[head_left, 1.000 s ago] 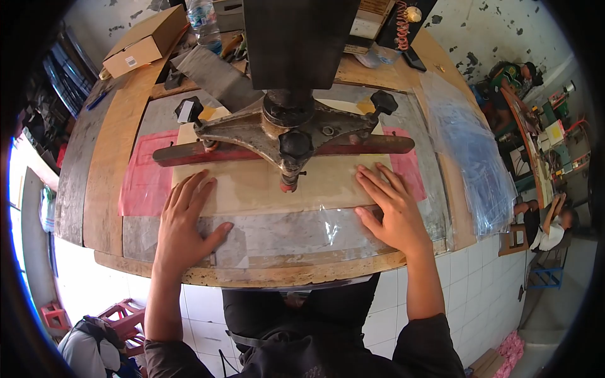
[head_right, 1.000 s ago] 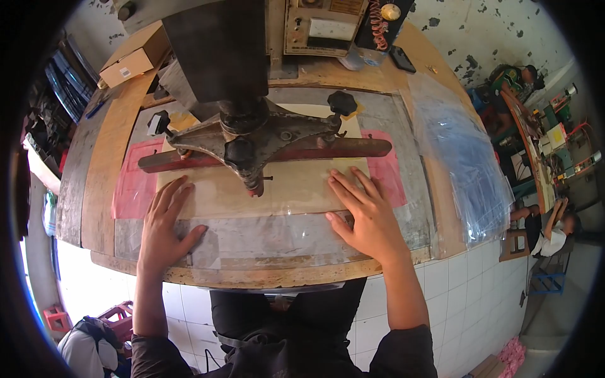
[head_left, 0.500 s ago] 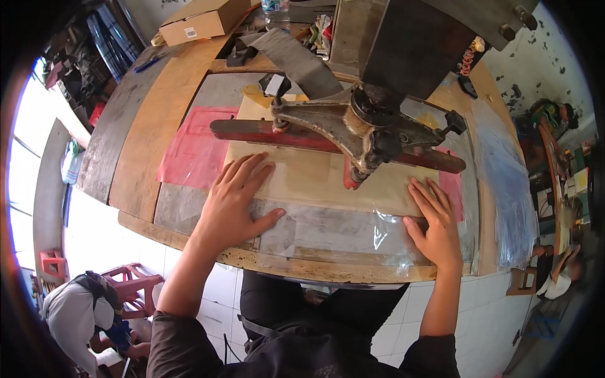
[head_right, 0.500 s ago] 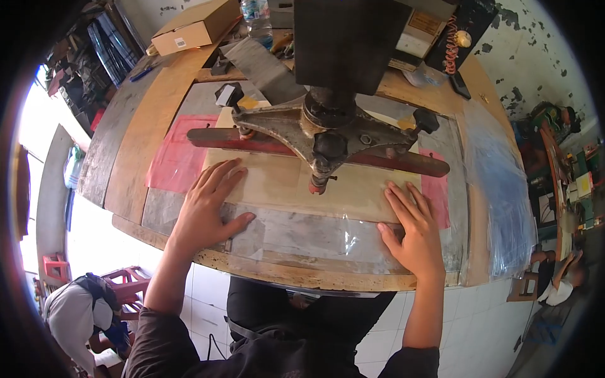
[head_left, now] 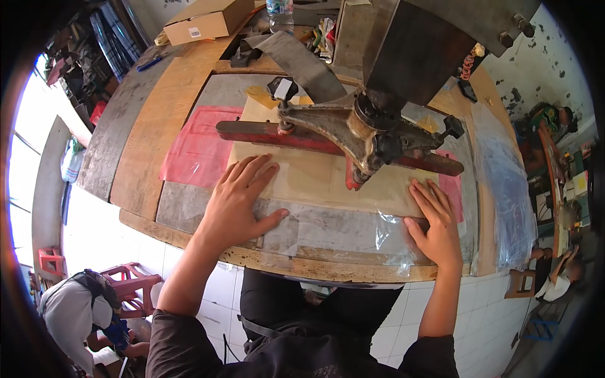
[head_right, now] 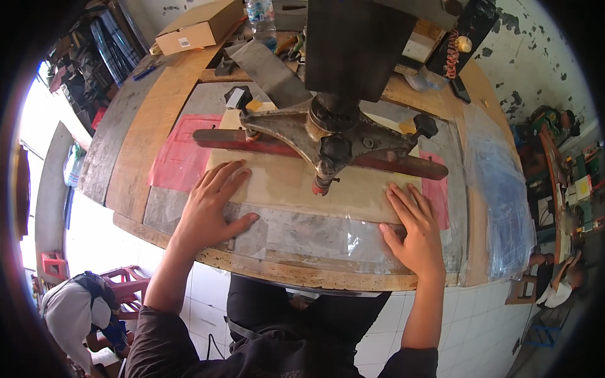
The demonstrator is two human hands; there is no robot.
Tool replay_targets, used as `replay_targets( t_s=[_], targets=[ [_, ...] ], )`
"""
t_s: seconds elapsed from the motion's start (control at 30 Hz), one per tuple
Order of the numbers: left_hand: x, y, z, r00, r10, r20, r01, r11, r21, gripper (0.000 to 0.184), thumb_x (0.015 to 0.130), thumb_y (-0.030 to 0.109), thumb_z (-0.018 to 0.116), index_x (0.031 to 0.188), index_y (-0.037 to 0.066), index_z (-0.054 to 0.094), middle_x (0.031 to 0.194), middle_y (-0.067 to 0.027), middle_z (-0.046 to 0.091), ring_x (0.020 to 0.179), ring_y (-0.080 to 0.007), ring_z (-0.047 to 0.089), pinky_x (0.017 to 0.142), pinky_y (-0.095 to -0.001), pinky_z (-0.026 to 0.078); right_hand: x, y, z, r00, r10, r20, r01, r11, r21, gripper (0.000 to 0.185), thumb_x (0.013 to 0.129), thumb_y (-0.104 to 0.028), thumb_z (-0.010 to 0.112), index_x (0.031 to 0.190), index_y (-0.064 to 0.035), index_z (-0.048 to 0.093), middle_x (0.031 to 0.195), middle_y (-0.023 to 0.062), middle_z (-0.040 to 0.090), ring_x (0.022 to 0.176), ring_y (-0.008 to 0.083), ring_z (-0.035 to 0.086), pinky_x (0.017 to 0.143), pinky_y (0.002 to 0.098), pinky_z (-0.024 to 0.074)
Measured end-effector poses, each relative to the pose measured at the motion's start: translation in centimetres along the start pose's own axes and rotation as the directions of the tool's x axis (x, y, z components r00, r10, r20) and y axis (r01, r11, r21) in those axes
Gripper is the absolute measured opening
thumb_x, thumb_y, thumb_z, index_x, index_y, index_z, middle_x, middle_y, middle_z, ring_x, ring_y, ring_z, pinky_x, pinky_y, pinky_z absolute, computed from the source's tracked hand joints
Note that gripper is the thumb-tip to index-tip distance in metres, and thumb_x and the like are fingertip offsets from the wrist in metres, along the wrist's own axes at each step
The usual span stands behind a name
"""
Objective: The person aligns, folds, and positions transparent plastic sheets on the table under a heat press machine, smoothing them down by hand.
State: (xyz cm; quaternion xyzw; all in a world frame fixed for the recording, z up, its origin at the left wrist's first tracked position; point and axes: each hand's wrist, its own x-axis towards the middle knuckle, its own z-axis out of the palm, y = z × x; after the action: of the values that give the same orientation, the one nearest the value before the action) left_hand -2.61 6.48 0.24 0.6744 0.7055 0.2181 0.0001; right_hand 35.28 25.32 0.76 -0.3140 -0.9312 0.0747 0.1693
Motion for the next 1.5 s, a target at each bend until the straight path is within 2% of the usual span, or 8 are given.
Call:
replay_targets(
  t_s=[0.43,0.9,1.13,1.33,1.4,1.43,1.5],
  targets=[
    [-0.1,0.0,0.0,1.000,0.002,-0.002,-0.002,1.000,0.001,0.077,0.083,0.043,0.085,0.147,0.005,0.065,0.159,-0.0158,0.057,0.148,-0.0402,0.052,0.123,-0.0533,0.042,0.0,0.1,-0.1,1.000,-0.012,-0.013,0.012,1.000,0.008,0.061,0.090,-0.023,0.081,0.146,-0.0017,0.067,0.158,0.0112,0.062,0.149,0.0414,0.052,0.125,0.0551,0.0384],
    [0.0,0.9,-0.2,1.000,0.002,-0.013,-0.002,1.000,0.001,0.075,0.082,0.038,0.086,0.145,0.005,0.065,0.157,-0.0170,0.059,0.147,-0.0411,0.053,0.121,-0.0541,0.044,-0.6,0.9,0.4,1.000,-0.009,-0.024,0.009,1.000,0.020,0.063,0.091,-0.027,0.082,0.149,-0.0061,0.066,0.159,0.0081,0.062,0.151,0.0400,0.050,0.124,0.0563,0.0388],
    [-0.5,0.3,0.1,0.999,0.011,-0.041,-0.011,1.000,0.012,0.074,0.083,0.036,0.087,0.146,0.006,0.065,0.157,-0.0181,0.059,0.145,-0.0410,0.055,0.119,-0.0538,0.046,-1.3,0.8,1.2,0.998,0.034,-0.051,-0.032,0.999,0.042,0.062,0.097,-0.032,0.079,0.152,-0.0069,0.064,0.161,0.0090,0.060,0.154,0.0410,0.047,0.128,0.0590,0.0345],
    [-1.5,0.2,-0.7,0.998,0.036,-0.054,-0.039,0.997,-0.067,0.062,0.088,0.028,0.083,0.143,0.004,0.066,0.155,-0.0188,0.061,0.143,-0.0412,0.057,0.118,-0.0531,0.048,-2.0,-0.5,0.7,0.994,0.043,-0.103,-0.043,0.999,0.006,0.056,0.098,-0.029,0.079,0.148,-0.0060,0.067,0.157,0.0092,0.063,0.153,0.0408,0.049,0.129,0.0594,0.0338],
    [-2.9,0.3,-1.0,0.997,-0.048,-0.055,0.041,0.991,-0.124,0.053,0.091,0.021,0.080,0.139,0.003,0.069,0.150,-0.0186,0.065,0.142,-0.0410,0.058,0.118,-0.0529,0.048,-2.6,-0.8,0.7,0.991,0.045,-0.125,-0.049,0.998,-0.034,0.053,0.098,-0.027,0.079,0.146,-0.0058,0.069,0.155,0.0089,0.065,0.151,0.0401,0.050,0.129,0.0590,0.0341],
    [-3.8,0.2,-0.9,0.997,-0.042,-0.059,0.035,0.992,-0.124,0.053,0.091,0.021,0.080,0.139,0.003,0.069,0.150,-0.0186,0.065,0.142,-0.0410,0.058,0.118,-0.0529,0.048,-3.5,-0.8,1.0,0.981,0.037,-0.191,-0.048,0.997,-0.055,0.050,0.097,-0.024,0.080,0.142,-0.0051,0.071,0.150,0.0089,0.068,0.148,0.0387,0.053,0.127,0.0572,0.0365],
    [-5.8,0.3,-0.4,0.977,-0.058,-0.203,0.037,0.994,-0.106,0.043,0.092,0.019,0.080,0.130,0.001,0.073,0.139,-0.0166,0.071,0.136,-0.0392,0.063,0.121,-0.0543,0.045,-4.9,-1.1,1.5,0.967,0.027,-0.253,-0.049,0.995,-0.081,0.046,0.096,-0.021,0.080,0.138,-0.0044,0.073,0.146,0.0089,0.071,0.144,0.0373,0.057,0.125,0.0554,0.0389]
  ],
)
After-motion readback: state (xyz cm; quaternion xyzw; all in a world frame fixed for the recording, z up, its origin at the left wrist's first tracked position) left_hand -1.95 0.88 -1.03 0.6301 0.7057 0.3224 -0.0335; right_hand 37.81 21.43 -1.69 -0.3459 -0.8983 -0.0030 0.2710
